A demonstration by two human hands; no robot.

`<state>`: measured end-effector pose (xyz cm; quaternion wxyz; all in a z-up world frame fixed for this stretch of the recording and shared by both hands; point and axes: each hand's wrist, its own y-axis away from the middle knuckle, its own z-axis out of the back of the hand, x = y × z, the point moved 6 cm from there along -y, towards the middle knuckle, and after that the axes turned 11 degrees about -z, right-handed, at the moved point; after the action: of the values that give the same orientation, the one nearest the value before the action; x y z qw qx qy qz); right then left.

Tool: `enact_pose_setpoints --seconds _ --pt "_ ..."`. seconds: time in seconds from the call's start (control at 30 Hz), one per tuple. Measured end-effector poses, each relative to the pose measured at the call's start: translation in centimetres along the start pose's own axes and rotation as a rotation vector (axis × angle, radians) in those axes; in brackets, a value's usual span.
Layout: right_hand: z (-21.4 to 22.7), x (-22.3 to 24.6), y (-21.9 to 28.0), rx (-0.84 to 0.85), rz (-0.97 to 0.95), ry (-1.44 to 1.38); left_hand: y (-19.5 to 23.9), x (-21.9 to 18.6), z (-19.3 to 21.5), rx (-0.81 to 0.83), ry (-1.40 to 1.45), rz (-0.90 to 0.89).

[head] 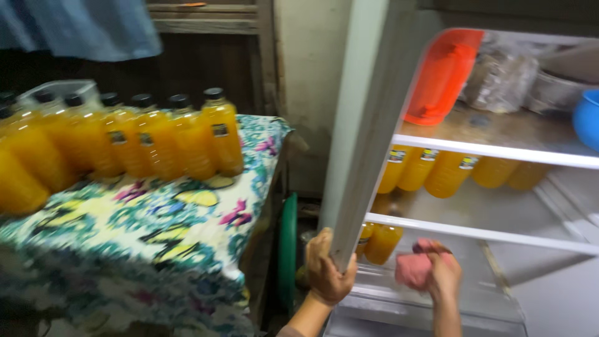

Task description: The person wipes multiple bottles of orange liquid with a pink cloth and places them one by one into an open refrigerator. The person handles the bottles individually, wiping them before arranging them on the shelves.

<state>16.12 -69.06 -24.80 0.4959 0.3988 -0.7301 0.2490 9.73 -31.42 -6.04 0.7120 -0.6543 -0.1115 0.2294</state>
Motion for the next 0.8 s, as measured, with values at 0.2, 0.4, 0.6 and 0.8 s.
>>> enact_pose_setpoints --seconds 0.2,0.4,0.6,0.8 --pt "-2.8 4.9 14.1 0.368 -0.228 0.133 0.3 -0.1 0.7 0.05 0.024 0.017" --pt "-15.1 9.4 22.4 0.708 -0.214 0.187 2.3 0.7 2.7 0.201 0.236 0.244" --pt "-31.5 13.0 27.7 0.744 -0.149 -0.222 4.6 4.6 13.2 -0.047 1.142 1.037" --pt "-45.8 12.2 36.3 0.976 -0.191 -0.304 -2.6 6.6 28.0 -0.412 1.006 0.79"
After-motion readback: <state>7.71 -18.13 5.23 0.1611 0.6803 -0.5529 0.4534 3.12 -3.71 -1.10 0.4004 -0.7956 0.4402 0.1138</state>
